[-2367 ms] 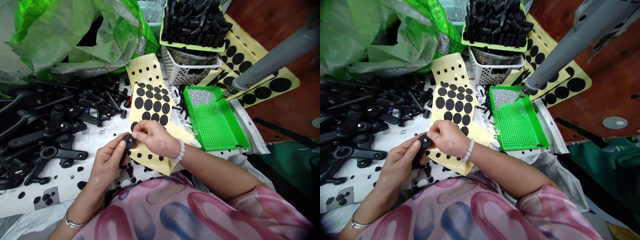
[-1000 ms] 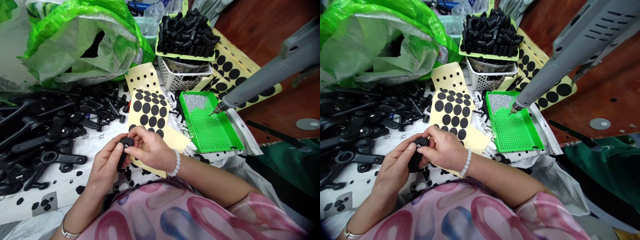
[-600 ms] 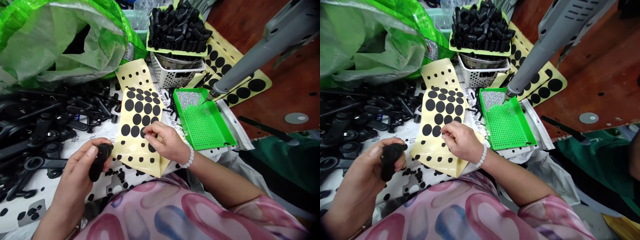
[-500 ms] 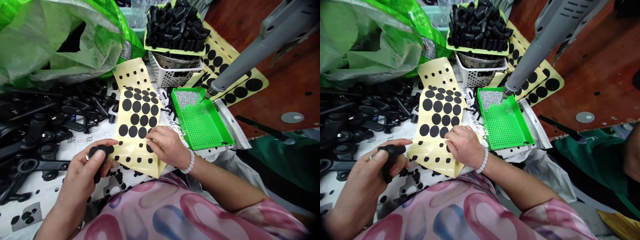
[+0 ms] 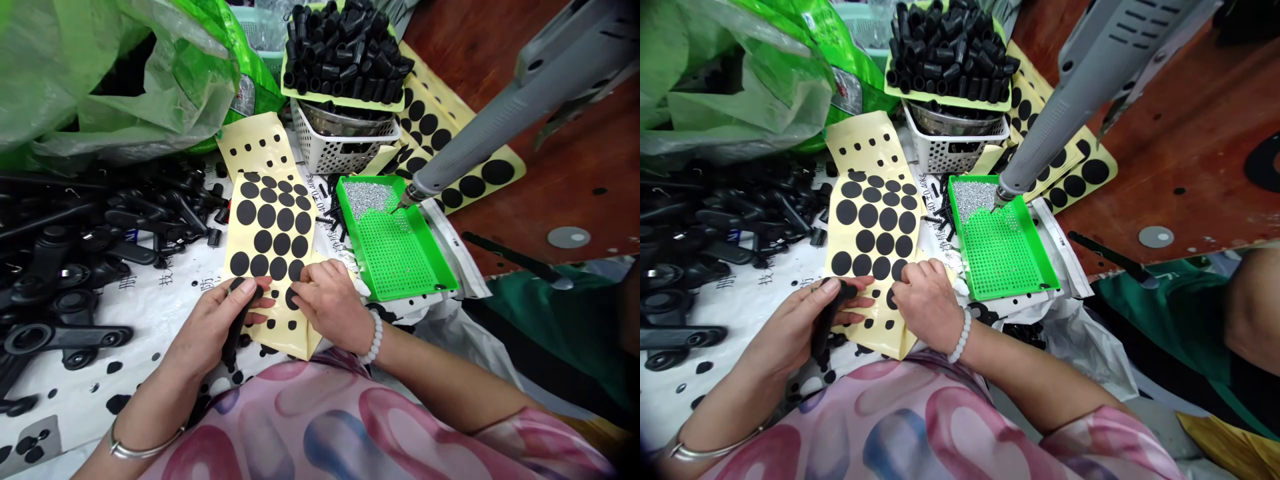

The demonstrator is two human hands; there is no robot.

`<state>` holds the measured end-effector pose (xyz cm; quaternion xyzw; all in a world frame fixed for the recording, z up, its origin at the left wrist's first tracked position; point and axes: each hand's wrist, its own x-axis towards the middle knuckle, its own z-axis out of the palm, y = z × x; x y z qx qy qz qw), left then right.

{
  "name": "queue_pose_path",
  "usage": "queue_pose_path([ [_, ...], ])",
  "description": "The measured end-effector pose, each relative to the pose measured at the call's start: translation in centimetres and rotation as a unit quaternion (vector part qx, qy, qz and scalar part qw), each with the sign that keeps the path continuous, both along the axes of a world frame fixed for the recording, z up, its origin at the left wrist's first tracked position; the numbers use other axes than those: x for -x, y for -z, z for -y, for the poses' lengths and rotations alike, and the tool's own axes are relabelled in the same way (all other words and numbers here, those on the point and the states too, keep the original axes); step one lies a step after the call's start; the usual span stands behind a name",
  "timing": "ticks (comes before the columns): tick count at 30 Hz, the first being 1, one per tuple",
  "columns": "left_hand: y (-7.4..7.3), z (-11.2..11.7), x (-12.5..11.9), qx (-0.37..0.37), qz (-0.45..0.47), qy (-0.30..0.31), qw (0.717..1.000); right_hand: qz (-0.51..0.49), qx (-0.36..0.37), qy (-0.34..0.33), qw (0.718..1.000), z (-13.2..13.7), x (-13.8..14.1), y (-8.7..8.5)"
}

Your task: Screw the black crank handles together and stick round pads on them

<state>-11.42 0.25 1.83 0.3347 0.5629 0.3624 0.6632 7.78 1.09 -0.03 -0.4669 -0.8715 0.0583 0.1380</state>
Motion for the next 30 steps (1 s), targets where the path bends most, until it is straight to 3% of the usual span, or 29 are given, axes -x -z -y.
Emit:
queue_pose_path([
  [5, 0.4, 0.2, 0.1, 0.000, 0.008, -0.008, 1.000, -0.016, 0.031, 0.021, 0.999, -1.0, 0.4, 0.2],
  [9, 0.6, 0.1, 0.1, 0.000, 0.016, -0.010, 1.000, 0.020, -0.036, 0.016, 0.999, -1.1, 0.9, 1.0],
  [13, 0.6, 0.1, 0.2, 0.006, 0.019, -0.016, 1.000, 0.022, -0.092, -0.032, 0.995, 0.1, 0.5, 1.5],
  [18, 0.5, 0.0, 0.2, 0.007, 0.029, -0.017, 0.999, -0.015, -0.093, -0.040, 0.995, 1.9, -0.9, 1.5],
  [21, 0.6, 0.0, 0.0, 0.003, 0.028, -0.026, 0.999, -0.102, -0.031, -0.040, 0.993, 2.3, -1.9, 0.1],
  [25, 0.2, 0.5, 0.1, -0.034, 0.049, -0.017, 0.998, -0.261, 0.033, -0.040, 0.964, 1.1, -2.6, -3.1],
  [27, -0.4, 1.2, 0.8, -0.089, 0.051, -0.024, 0.994, -0.320, 0.025, -0.054, 0.946, -0.4, -1.9, -4.5],
  [30, -1.6, 3.2, 2.9, -0.158, 0.018, -0.080, 0.984, -0.341, 0.005, -0.118, 0.933, -2.8, 1.5, -6.1],
])
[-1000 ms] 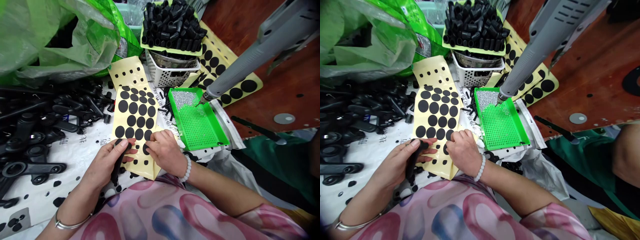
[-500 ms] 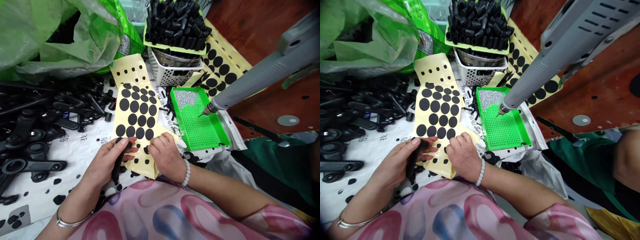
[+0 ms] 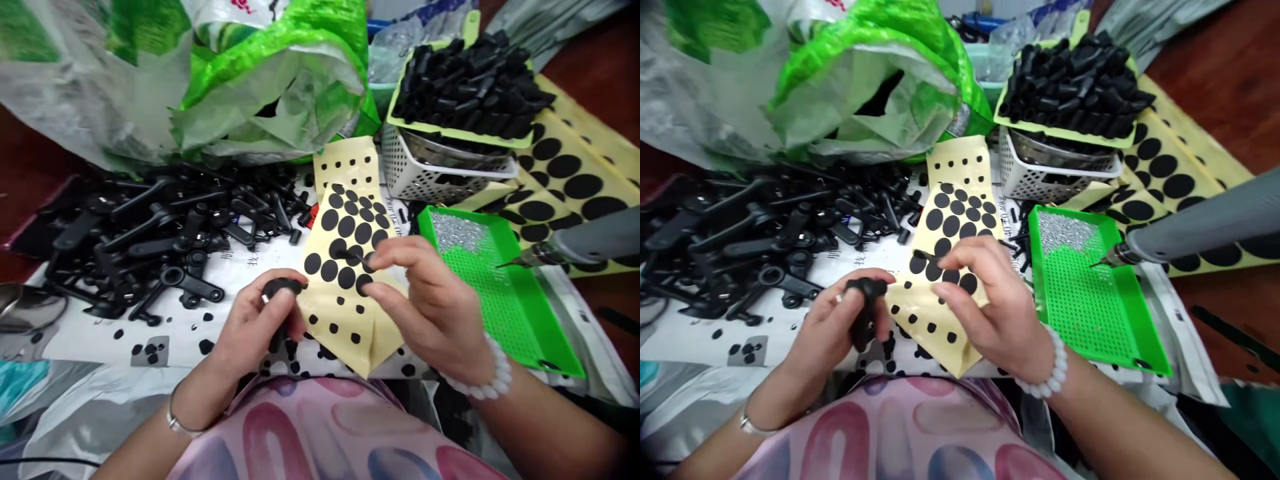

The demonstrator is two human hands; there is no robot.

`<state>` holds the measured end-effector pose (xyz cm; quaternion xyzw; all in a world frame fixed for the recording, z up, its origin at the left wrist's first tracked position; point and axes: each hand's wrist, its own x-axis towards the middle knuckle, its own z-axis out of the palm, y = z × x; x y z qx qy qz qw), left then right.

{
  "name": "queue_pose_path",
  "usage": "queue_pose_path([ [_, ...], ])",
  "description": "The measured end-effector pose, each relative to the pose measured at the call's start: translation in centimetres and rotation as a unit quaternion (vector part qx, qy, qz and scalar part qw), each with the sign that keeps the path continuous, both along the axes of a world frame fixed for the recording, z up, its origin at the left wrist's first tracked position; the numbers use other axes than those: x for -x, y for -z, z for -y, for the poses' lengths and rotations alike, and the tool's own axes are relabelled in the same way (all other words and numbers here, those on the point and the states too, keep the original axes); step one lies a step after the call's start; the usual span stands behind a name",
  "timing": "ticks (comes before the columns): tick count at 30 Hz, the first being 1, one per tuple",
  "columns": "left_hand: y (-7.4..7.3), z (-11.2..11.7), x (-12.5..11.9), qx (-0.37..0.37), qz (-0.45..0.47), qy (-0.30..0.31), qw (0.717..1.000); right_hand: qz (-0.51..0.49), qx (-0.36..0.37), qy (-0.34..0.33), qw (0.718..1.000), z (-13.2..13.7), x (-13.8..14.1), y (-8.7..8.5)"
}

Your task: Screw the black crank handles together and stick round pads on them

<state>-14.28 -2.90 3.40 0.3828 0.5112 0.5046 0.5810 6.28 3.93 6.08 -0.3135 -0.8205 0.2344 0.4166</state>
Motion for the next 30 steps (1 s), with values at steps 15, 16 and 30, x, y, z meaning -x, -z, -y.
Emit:
queue_pose_path([
  [15, 0.6, 7.0, 9.9, 0.056, 0.018, -0.368, 0.928, 0.244, -0.047, -0.251, 0.936, 0.5, 17.8, 5.3],
  [16, 0.8, 7.0, 10.1, 0.055, 0.036, -0.362, 0.930, 0.191, 0.007, -0.255, 0.948, 0.4, 17.2, 4.9],
  [30, 0.1, 2.1, 3.8, 0.023, 0.146, -0.189, 0.971, -0.307, 0.576, -0.254, 0.714, 3.5, 9.3, 5.2],
])
